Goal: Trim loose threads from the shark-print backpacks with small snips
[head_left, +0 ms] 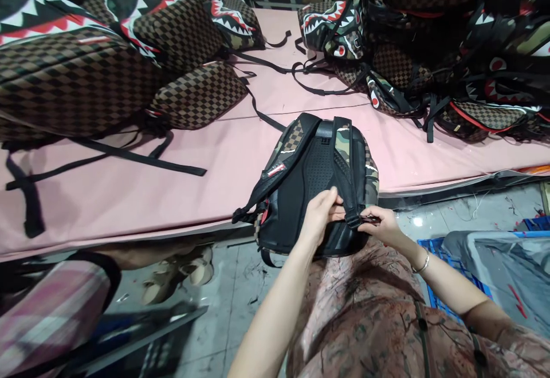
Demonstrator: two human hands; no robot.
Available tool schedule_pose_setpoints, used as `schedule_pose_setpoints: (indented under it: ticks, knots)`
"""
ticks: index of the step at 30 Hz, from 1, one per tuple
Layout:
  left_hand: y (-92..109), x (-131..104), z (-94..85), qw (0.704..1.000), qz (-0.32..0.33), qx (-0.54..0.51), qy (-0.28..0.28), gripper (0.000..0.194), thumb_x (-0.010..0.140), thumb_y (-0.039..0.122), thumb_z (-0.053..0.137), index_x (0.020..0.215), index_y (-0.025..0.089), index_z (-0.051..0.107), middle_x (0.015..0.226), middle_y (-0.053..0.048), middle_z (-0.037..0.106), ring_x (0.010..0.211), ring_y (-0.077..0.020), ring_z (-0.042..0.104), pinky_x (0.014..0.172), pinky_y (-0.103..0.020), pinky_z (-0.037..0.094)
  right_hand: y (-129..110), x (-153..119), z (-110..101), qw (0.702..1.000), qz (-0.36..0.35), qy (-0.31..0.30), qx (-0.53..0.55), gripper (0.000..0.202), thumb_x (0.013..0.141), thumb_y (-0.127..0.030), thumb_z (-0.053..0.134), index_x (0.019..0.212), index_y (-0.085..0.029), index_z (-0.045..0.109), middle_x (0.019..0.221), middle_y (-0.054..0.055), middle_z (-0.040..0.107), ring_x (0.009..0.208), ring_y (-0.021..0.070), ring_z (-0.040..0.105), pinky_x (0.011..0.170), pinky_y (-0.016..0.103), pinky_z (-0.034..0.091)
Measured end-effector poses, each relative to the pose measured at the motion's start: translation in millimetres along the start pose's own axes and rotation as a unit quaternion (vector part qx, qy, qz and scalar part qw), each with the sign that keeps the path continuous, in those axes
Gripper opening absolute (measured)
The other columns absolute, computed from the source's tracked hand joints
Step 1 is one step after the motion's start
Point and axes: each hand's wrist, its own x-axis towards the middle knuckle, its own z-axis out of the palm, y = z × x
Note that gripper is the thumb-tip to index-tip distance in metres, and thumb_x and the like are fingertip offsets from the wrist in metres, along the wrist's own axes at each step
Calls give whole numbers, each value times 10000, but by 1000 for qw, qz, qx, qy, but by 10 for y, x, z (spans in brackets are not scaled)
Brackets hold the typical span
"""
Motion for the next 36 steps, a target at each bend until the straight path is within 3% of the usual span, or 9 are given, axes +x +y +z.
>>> schedule_pose_setpoints:
  ticks: [4,7,9,11,15,19,23,26,36]
  knots:
    - [69,178,-55,956,-35,290,-24,415,607,550,653,531,159,538,477,-8,571,417,-114,525,443,-219,408,-48,-10,45,968,-148,16,-204,202,778,-290,554,611,-179,526,567,2,566,528,121,498,520,239,349]
    - [50,274,-65,925,-21,378,-36,357,540,439,732,441,177,510,320,20,484,328,-113,452,395,-221,332,-87,-18,72,919,-203,-3,-338,191,805,-245,505,627,-181,523,599,29,583,568,146,521,546,258,344]
    - [24,285,-42,938,2,344,-29,344,534,374,740,414,181,481,295,41,445,320,-103,431,390,-215,315,-98,-45,107,904,-195,-14,-381,193,819,-233,489,637,-182,526,613,38,587,584,157,529,554,265,349]
    - [-3,242,-1,956,29,292,-10,334,617,392,672,455,180,472,361,39,496,377,-104,487,423,-204,356,-93,-93,144,915,-164,7,-368,130,813,-218,491,706,-178,553,666,51,608,628,169,551,573,267,371]
    - [-70,74,60,999,32,20,24,243,722,390,578,668,161,517,654,-33,669,627,-154,648,599,-259,492,-77,-222,144,977,-107,35,-182,265,795,-185,498,1059,-183,524,793,40,632,688,159,579,613,257,436]
    - [-166,-47,34,984,-25,-173,30,215,663,290,668,664,135,519,636,-62,665,645,-187,664,601,-289,527,-103,-231,-48,996,-86,1,-40,305,809,-257,543,1103,-206,479,847,24,616,724,148,584,637,259,468]
    - [-219,-85,-6,978,-43,-200,33,251,656,260,682,583,145,470,464,31,529,463,-109,580,508,-234,510,-102,-40,-295,982,-133,61,-119,181,857,-270,478,1001,-194,556,831,46,601,760,169,557,703,314,452]
    - [-212,-100,1,979,-54,-189,48,267,639,258,698,581,146,463,436,70,466,393,-64,510,491,-214,502,-101,106,-380,961,-203,53,-181,171,847,-282,511,966,-189,592,791,56,613,758,183,555,703,329,449]
    - [-147,-146,56,985,-70,-157,30,202,647,255,687,665,124,533,575,-22,622,502,-118,602,518,-239,516,-212,234,-418,921,-284,11,-266,193,884,-289,472,883,-168,622,795,76,649,739,180,557,669,313,427]
